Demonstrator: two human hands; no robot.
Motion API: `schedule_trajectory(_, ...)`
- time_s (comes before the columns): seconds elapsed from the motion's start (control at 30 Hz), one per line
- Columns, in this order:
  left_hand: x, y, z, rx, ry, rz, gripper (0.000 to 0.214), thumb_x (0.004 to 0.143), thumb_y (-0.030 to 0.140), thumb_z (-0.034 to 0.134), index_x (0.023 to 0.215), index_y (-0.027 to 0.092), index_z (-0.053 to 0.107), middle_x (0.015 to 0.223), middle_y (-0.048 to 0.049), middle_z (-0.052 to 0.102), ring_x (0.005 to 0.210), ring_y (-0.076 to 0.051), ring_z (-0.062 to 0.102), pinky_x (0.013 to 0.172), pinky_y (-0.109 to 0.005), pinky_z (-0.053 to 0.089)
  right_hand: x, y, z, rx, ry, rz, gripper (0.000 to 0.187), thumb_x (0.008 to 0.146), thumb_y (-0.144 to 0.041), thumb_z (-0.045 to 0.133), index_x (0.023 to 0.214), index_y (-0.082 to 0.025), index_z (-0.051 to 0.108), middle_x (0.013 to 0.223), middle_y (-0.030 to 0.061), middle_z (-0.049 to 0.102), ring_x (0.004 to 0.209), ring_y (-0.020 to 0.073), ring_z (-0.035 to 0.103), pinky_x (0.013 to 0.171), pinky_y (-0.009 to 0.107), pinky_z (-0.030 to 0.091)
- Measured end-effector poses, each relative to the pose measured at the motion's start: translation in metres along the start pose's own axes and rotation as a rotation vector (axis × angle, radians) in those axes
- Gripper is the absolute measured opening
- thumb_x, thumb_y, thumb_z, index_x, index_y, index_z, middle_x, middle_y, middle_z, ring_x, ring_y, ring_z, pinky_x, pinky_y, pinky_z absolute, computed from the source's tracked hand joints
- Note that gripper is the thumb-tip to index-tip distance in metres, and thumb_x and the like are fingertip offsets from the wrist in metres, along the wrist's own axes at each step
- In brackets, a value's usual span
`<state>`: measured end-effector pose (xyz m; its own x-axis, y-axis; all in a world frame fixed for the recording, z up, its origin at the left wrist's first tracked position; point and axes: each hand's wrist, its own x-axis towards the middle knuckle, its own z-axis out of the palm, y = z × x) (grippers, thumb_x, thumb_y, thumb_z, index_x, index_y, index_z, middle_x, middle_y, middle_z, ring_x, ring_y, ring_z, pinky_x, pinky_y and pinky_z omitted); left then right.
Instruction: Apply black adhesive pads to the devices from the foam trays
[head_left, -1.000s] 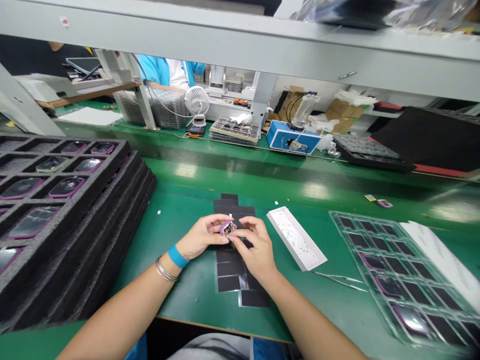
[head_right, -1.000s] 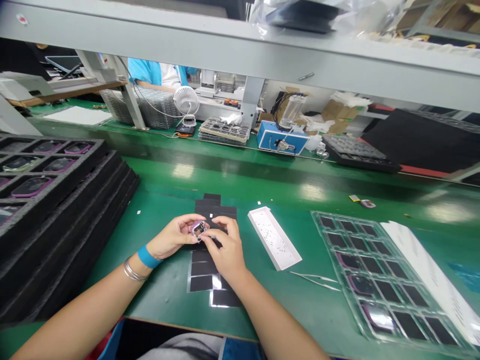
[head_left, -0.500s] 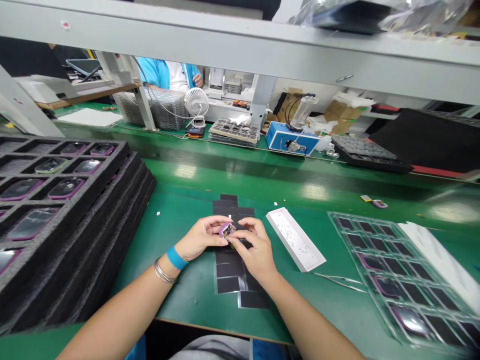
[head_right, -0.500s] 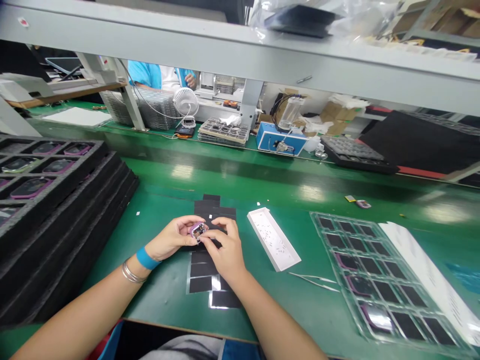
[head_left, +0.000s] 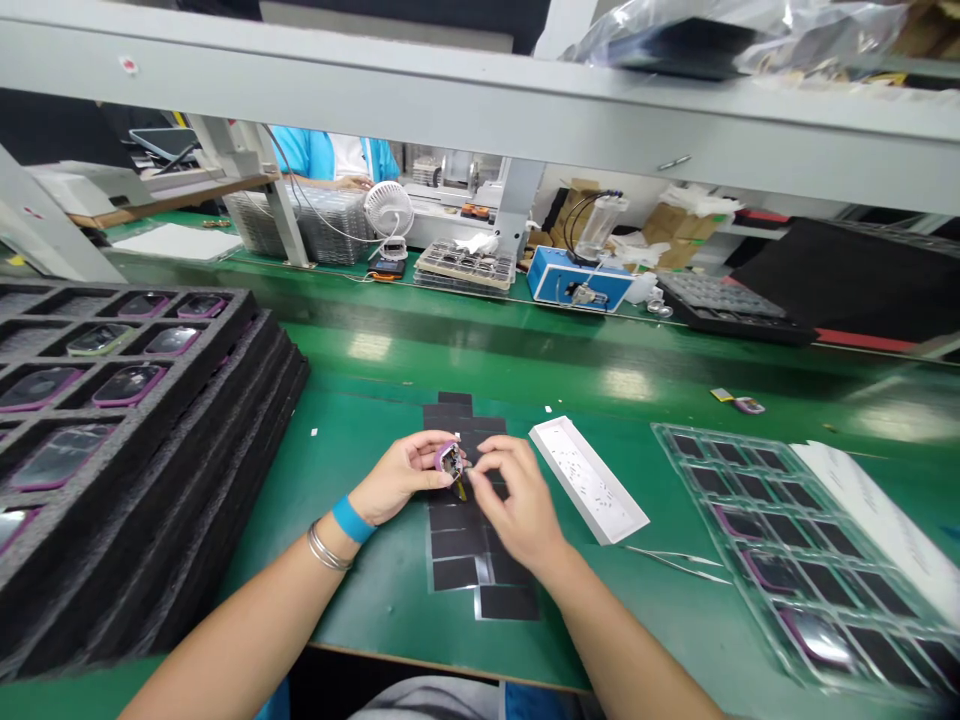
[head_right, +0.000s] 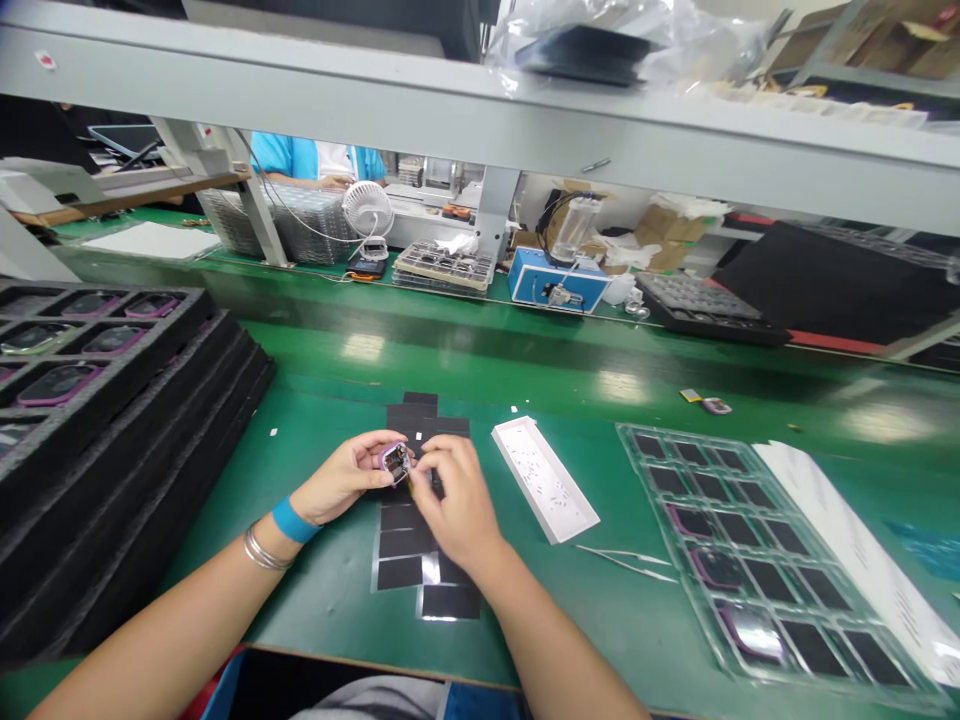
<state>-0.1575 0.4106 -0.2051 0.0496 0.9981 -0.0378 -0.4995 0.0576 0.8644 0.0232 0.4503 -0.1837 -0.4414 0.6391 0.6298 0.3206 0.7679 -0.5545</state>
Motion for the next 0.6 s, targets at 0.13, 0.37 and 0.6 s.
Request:
schedule_trajectory(0.13,-0.001,0.002,0.001,-0.084,-0.034,0.006,0.048,0.057,0.013,0.082,0.101,0.015,0.064,0.097,-0.0085,0.068,0.091,-0.02,0.065,0.083,-0.03,0.049,0.011,0.041,-0.048,-0.245,0.098,0.254,0.008,0.078,-0.021,0.053,0.076,-0.022,0.061,0.076,0.0028,0.066,0.072,0.0193,0.061,0.069,0.032,0.046)
schedule_trajectory(0.37,-0.001,0.001,0.001,-0.141,-0.062,-0.005,0.046,0.06,0.013,0.081,0.102,0.015,0.062,0.097,-0.0095,0.068,0.093,-0.02,0.064,0.082,-0.029,0.049,0.013,0.054,-0.044,-0.225,0.1,0.286,0.021,0.082,-0.034,0.054,0.082,-0.019,0.068,0.098,0.011,0.068,0.094,0.0273,0.061,0.085,0.045,0.046)
schedule_trajectory(0.6,-0.002,0.0,0.002,-0.095,-0.028,-0.015,0.051,0.054,0.011,0.083,0.101,0.015,0.065,0.097,-0.008,0.068,0.085,-0.015,0.064,0.08,-0.025,0.048,-0.005,-0.003,0.016,0.315,-0.02,0.328,0.008,0.08,-0.024,0.059,0.077,-0.02,0.065,0.082,0.0036,0.07,0.077,0.0175,0.066,0.072,0.03,0.054)
